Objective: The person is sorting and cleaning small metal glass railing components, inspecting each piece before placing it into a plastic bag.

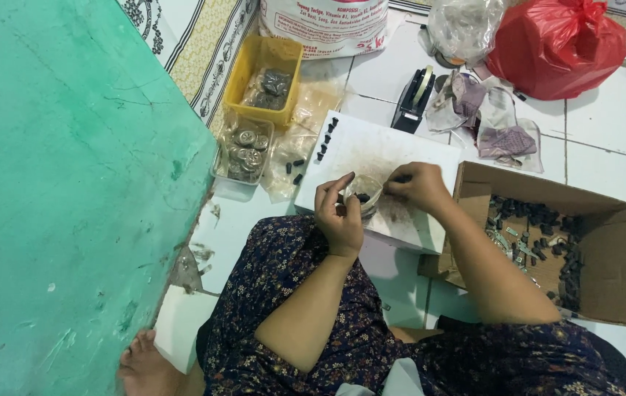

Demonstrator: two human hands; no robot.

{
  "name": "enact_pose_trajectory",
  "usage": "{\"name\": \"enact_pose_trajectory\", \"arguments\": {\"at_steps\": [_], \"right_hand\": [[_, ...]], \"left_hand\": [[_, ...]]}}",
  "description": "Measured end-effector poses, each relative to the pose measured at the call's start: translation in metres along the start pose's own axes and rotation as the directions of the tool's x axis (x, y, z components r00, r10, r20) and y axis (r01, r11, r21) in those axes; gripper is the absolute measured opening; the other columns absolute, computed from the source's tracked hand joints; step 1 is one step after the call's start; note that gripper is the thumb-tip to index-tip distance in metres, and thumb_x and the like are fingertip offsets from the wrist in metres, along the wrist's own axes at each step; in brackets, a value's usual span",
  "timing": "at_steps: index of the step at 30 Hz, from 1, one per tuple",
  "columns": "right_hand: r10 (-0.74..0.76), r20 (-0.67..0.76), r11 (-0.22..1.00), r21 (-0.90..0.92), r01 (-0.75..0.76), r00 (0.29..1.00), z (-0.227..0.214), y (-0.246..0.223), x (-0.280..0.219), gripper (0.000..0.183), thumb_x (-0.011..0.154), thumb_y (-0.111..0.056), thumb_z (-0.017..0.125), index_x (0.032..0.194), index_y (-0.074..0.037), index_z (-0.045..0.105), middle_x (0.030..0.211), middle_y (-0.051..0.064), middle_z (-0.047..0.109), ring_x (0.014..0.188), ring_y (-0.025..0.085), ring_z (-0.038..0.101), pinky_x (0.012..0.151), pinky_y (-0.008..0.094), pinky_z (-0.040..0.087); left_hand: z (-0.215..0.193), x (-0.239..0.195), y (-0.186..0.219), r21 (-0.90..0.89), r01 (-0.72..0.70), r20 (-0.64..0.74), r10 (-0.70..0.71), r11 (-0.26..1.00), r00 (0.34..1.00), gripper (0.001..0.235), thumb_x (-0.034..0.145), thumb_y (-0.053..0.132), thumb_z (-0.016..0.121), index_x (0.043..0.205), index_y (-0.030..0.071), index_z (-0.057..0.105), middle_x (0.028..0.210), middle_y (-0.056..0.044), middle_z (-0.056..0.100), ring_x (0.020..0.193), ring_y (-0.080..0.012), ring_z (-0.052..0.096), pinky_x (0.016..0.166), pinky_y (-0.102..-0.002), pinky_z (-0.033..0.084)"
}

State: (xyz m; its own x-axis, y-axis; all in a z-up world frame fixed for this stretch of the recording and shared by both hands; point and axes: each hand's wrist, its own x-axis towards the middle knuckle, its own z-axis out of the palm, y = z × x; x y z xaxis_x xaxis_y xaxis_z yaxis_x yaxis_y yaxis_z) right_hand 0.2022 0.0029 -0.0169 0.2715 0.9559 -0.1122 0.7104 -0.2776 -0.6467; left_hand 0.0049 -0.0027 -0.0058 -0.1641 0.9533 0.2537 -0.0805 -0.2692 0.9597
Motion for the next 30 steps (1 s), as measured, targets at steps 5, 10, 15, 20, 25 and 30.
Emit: {"name": "enact_pose_trajectory", "arguments": {"at_steps": [5,10,15,20,25,30], "right_hand": [[0.081,-0.066,0.995,0.071,-0.076,0.995,-0.015,-0.003,-0.004,0.018,0.08,-0.021,0.085,0.095,-0.011,0.082,0.086,0.017,0.077,0.079,0.033,0.075,0.075,0.039,0.06],[0.043,-0.116,0.997,-0.053,-0.049,0.992,-0.007,0.011,-0.002,0.015,0.081,-0.015,0.084,0.094,-0.008,0.082,0.08,0.017,0.075,0.062,0.028,0.074,0.066,0.037,0.06],[-0.148,-0.032,0.947,-0.294,0.132,0.989,0.018,0.015,-0.016,0.031,0.084,-0.016,0.079,0.115,-0.009,0.078,0.116,0.021,0.071,0.11,0.037,0.069,0.092,0.045,0.059],[-0.176,-0.002,0.924,-0.345,0.165,0.984,0.017,-0.004,-0.033,0.028,0.085,-0.013,0.079,0.112,-0.009,0.078,0.111,0.018,0.071,0.106,0.034,0.071,0.09,0.041,0.061],[-0.051,0.022,0.976,-0.209,0.054,0.998,-0.003,-0.009,-0.029,0.026,0.081,-0.012,0.082,0.107,-0.007,0.082,0.102,0.021,0.074,0.095,0.037,0.074,0.082,0.042,0.063],[-0.034,-0.195,0.907,0.405,0.112,0.98,-0.034,-0.083,-0.044,0.033,0.081,-0.012,0.086,0.113,-0.008,0.078,0.106,0.015,0.075,0.097,0.026,0.072,0.083,0.035,0.062]], "left_hand": [[0.001,-0.002,-0.003,-0.01,0.003,0.012,-0.003,1.0,1.0,0.041,0.077,0.0,0.057,0.111,0.009,0.078,0.093,-0.005,0.06,0.071,-0.0109,0.056,0.044,-0.019,0.05],[0.002,-0.002,-0.004,-0.008,0.011,0.002,-0.011,1.0,1.0,0.041,0.077,-0.001,0.058,0.111,0.009,0.078,0.093,-0.005,0.06,0.07,-0.0114,0.056,0.044,-0.02,0.05],[0.002,-0.002,-0.002,-0.003,0.0,0.005,0.0,1.0,1.0,0.041,0.076,0.0,0.058,0.11,0.01,0.079,0.092,-0.005,0.059,0.07,-0.0107,0.056,0.045,-0.018,0.048],[0.001,0.0,0.002,-0.022,-0.002,0.016,0.002,1.0,1.0,0.04,0.078,0.0,0.057,0.111,0.009,0.078,0.092,-0.005,0.059,0.069,-0.0113,0.055,0.044,-0.02,0.049],[0.002,-0.001,-0.001,-0.018,0.005,0.031,-0.005,1.0,1.0,0.042,0.077,0.001,0.059,0.113,0.009,0.078,0.094,-0.004,0.058,0.073,-0.0096,0.052,0.046,-0.019,0.047],[0.002,-0.002,-0.001,-0.027,0.031,0.041,-0.03,0.999,0.999,0.043,0.077,0.001,0.061,0.115,0.01,0.077,0.097,-0.004,0.06,0.074,-0.0093,0.052,0.048,-0.019,0.049]]}}
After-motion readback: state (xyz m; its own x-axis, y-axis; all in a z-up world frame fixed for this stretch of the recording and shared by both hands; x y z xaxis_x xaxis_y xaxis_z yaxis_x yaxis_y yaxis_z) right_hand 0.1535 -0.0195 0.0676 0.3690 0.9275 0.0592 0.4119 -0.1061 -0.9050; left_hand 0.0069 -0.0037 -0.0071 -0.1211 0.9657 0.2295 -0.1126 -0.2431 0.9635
